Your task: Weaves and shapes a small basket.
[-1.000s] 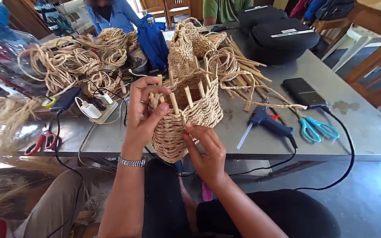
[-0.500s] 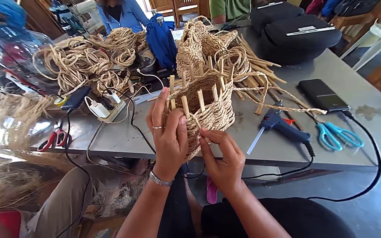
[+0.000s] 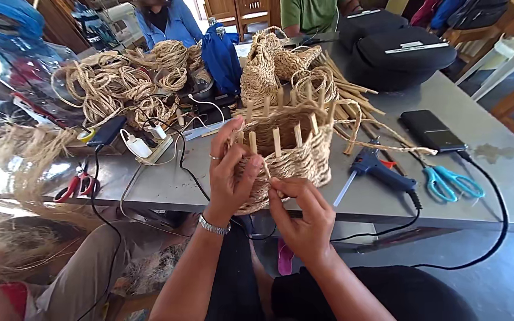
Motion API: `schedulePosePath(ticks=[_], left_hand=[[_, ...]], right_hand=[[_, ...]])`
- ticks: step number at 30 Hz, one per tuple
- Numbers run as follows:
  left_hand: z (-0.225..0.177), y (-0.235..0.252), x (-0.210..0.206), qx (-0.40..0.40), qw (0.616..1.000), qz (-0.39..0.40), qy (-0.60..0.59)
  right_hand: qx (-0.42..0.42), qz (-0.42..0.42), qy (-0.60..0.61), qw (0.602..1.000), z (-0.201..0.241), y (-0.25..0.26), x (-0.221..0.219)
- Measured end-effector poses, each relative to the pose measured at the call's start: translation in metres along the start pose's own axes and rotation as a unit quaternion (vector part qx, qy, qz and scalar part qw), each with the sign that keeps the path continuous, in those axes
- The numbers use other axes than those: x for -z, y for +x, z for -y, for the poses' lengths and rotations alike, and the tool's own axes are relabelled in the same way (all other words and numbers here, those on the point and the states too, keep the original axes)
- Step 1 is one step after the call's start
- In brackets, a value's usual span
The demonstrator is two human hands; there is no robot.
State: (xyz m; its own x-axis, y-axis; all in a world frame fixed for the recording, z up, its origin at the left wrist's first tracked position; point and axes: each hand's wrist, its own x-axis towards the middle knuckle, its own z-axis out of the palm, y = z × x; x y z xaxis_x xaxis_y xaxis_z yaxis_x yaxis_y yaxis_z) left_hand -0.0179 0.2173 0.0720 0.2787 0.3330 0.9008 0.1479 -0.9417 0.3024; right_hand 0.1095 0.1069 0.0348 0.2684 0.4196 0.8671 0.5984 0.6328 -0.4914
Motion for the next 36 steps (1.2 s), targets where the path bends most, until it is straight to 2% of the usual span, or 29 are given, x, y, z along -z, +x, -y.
schedulePosePath(ticks=[6,12,15,18,21,23,26,31,36], left_hand=[[0.012,0.008,0.000,-0.009,0.999,0.008,-0.039],[0.010,0.006,-0.001,-0.005,0.999,0.002,-0.040],[0.010,0.006,-0.002,-0.003,0.999,0.002,-0.044],[0.010,0.006,-0.002,0.004,0.999,0.007,-0.038],[0.002,0.002,-0.002,0.010,1.000,-0.011,0.008],[-0.011,-0.009,-0.005,0.007,0.997,-0.058,0.045],[-0.027,-0.024,-0.017,-0.010,0.993,-0.112,0.042],[-0.029,-0.031,-0.027,-0.004,0.994,-0.091,0.064],[-0.021,-0.033,-0.031,-0.024,0.990,-0.113,0.084]], right_hand=[[0.000,0.017,0.001,1.000,-0.010,0.003,0.003],[-0.057,0.013,0.127,0.990,-0.006,0.001,0.002],[-0.132,0.011,0.223,0.966,-0.001,0.005,0.006],[-0.215,0.020,0.318,0.923,0.004,0.006,0.012],[-0.246,0.038,0.377,0.892,0.005,0.005,0.018],[-0.251,0.042,0.398,0.882,0.003,0.004,0.020],[-0.247,0.039,0.397,0.883,0.002,0.004,0.021],[-0.225,0.053,0.360,0.904,0.000,0.001,0.022],[-0.137,0.047,0.274,0.951,0.004,-0.003,0.013]])
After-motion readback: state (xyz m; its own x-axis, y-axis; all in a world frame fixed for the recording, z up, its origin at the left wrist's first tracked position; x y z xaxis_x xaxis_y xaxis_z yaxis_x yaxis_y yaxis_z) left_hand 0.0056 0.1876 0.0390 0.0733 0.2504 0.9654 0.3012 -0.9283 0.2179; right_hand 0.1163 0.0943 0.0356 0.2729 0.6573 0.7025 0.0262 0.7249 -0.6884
